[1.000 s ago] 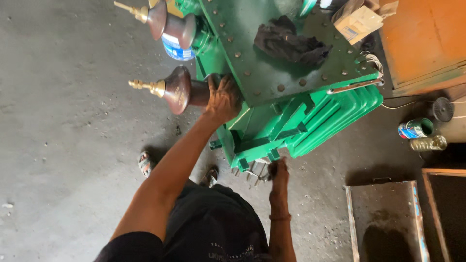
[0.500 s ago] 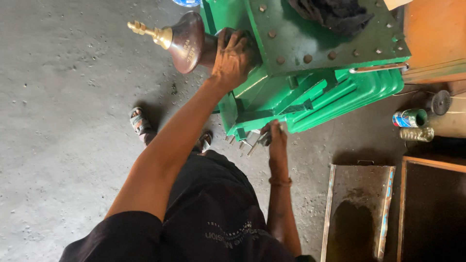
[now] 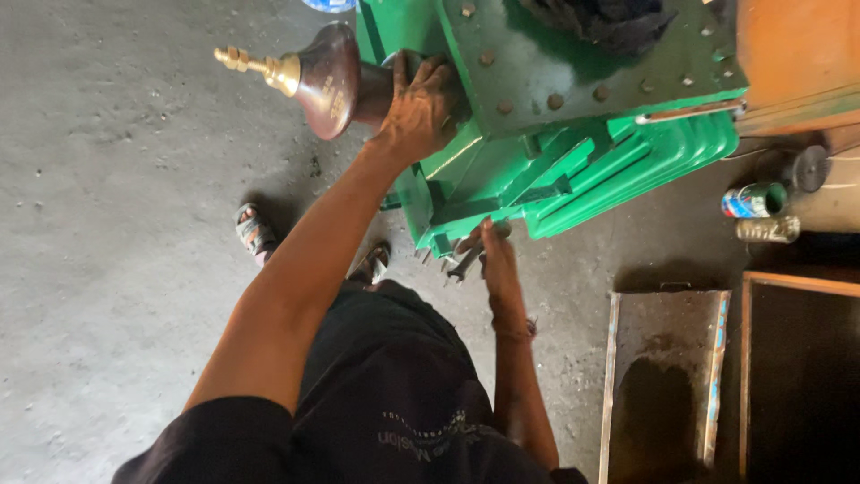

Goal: The person uses a wrench to tighten bolts on a green metal assembly with brown insulators. They move between multiple bolt locations, repositioning the wrench and applying torque to secure the fasteners.

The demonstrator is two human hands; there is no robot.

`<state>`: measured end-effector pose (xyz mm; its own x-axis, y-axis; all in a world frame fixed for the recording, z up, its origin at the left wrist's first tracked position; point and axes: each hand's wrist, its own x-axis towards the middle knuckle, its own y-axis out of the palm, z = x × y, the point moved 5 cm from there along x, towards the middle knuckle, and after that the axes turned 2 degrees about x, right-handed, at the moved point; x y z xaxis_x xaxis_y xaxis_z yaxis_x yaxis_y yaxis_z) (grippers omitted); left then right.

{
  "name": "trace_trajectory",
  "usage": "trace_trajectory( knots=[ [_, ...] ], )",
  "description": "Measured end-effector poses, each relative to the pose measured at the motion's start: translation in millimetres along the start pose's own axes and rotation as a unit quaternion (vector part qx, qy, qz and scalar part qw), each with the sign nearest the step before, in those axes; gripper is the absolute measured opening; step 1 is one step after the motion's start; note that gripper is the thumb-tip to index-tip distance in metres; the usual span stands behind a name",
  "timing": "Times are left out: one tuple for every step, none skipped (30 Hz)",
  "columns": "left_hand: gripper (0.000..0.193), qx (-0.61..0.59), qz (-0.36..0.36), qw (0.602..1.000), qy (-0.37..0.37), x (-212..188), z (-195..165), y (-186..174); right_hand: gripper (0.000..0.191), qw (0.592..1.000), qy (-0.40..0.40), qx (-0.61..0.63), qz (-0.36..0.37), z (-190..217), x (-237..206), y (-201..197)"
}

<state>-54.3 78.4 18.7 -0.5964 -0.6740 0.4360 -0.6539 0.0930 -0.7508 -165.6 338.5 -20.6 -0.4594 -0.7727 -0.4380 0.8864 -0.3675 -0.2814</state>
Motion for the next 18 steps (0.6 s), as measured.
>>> trace_trajectory(
  knots=[
    [0.025, -0.011, -0.004, 1.000, 0.007, 0.7, 0.9, -1.3, 0.052, 0.999, -0.016, -0.049, -0.015, -3.9, 0.1, -0.7],
    [0.029, 0.012, 0.021, 1.000, 0.005, 1.9, 2.2, -0.1, 0.056, 0.994, -0.029, -0.097, -0.028, -9.1, -0.8, 1.1],
    [0.034, 0.033, 0.049, 0.998, 0.001, 3.0, 2.6, 1.5, 0.061, 0.988, -0.040, -0.145, -0.040, -15.0, -2.0, 3.7],
    [0.040, 0.057, 0.075, 0.996, -0.003, 4.7, 3.0, 2.6, 0.051, 0.988, -0.057, -0.135, -0.041, -19.3, -2.1, 6.8],
    [0.039, 0.037, 0.062, 0.997, -0.008, 7.0, 2.9, -0.2, 0.043, 0.988, -0.077, -0.125, -0.041, -21.3, 0.2, 10.2],
    [0.039, 0.014, 0.054, 0.998, -0.011, 8.4, 2.3, -2.3, 0.037, 0.988, -0.092, -0.113, -0.042, -22.0, 3.1, 12.3],
    [0.040, -0.012, 0.049, 0.999, -0.013, 9.1, 1.8, -3.5, 0.040, 0.992, -0.078, -0.096, -0.032, -23.4, 9.0, 13.5],
    [0.039, -0.019, 0.065, 0.997, -0.022, 8.8, 2.6, -2.3, 0.045, 0.995, -0.063, -0.079, -0.025, -22.5, 16.3, 12.5],
    [0.038, -0.024, 0.078, 0.996, -0.029, 7.7, 3.8, -0.5, 0.052, 0.997, -0.052, -0.061, -0.018, -20.2, 24.7, 10.0],
    [0.037, -0.026, 0.089, 0.995, -0.035, 6.0, 5.9, 1.1, 0.048, 0.993, -0.069, -0.093, -0.033, -15.1, 31.8, 4.8],
    [0.036, -0.028, 0.072, 0.997, -0.027, 4.3, 7.4, 1.0, 0.045, 0.987, -0.087, -0.123, -0.049, -11.2, 37.5, -1.5],
    [0.035, -0.031, 0.056, 0.998, -0.020, 1.9, 9.2, 1.4, 0.042, 0.980, -0.103, -0.154, -0.066, -9.6, 41.5, -7.7],
    [0.034, -0.037, 0.042, 0.998, -0.014, -1.3, 11.4, 2.4, 0.038, 0.982, -0.106, -0.135, -0.073, -13.1, 43.3, -13.3],
    [0.035, 0.003, 0.015, 1.000, 0.006, -4.0, 12.8, 2.0, 0.036, 0.984, -0.107, -0.117, -0.081, -20.7, 41.3, -18.3],
    [0.036, 0.042, -0.011, 0.999, 0.027, -7.4, 13.9, 1.4, 0.036, 0.985, -0.108, -0.098, -0.089, -32.0, 36.4, -22.7],
    [0.038, 0.082, -0.039, 0.995, 0.050, -10.2, 14.3, 0.2, 0.038, 0.991, -0.083, -0.066, -0.079, -48.6, 30.8, -24.1],
    [0.032, 0.080, -0.032, 0.995, 0.055, -12.3, 16.2, 1.7, 0.045, 0.995, -0.062, -0.032, -0.069, -66.6, 25.9, -22.9],
    [0.026, 0.078, -0.027, 0.995, 0.061, -15.4, 16.5, 1.8, 0.043, 0.995, -0.062, -0.044, -0.067, -82.2, 19.8, -21.7]
  ],
)
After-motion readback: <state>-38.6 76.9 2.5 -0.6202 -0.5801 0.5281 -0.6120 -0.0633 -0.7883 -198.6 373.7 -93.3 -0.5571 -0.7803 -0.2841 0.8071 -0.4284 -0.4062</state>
